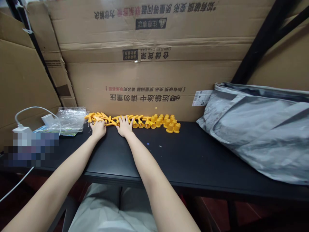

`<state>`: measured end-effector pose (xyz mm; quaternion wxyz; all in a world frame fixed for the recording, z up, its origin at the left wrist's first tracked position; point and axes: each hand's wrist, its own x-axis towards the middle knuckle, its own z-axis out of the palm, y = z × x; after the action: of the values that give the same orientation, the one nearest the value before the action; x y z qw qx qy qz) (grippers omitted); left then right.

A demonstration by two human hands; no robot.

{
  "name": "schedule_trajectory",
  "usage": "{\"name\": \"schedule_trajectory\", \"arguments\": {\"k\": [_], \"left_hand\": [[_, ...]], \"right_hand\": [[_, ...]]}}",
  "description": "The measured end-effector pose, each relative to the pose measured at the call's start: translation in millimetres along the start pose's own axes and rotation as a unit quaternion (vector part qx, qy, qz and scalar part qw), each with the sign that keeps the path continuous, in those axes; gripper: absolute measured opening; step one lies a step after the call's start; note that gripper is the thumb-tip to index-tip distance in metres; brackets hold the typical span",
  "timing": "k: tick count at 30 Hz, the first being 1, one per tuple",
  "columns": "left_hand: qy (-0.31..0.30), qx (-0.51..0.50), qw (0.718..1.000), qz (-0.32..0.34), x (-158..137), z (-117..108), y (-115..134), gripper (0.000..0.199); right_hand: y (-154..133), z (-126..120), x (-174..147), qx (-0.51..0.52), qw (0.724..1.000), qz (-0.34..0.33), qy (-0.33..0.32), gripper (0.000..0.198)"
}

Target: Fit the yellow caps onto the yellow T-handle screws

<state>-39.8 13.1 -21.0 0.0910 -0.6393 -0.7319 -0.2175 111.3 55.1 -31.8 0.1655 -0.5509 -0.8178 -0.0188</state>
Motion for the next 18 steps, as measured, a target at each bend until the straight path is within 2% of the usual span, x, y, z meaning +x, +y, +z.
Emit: {"name": "schedule_trajectory", "arguments": {"k": [6, 12, 18], "left_hand": [[0.055, -0.088, 0.994, -0.019, 3, -12, 1, 0.02], [0.135, -0.157, 0.978, -0.025, 1, -26, 9, 0.015], [0.123, -0.177, 0.976, -0.005, -3, -24, 15, 0.013]], "right_hand": [[0, -1, -1, 0.016, 1.0, -0.003, 0.007, 0.06], [2, 0, -1, 0.028, 0.998, -0.025, 0.047, 0.038], [4, 3, 2, -0.036, 0.987, -0.102, 0.116, 0.03]]}}
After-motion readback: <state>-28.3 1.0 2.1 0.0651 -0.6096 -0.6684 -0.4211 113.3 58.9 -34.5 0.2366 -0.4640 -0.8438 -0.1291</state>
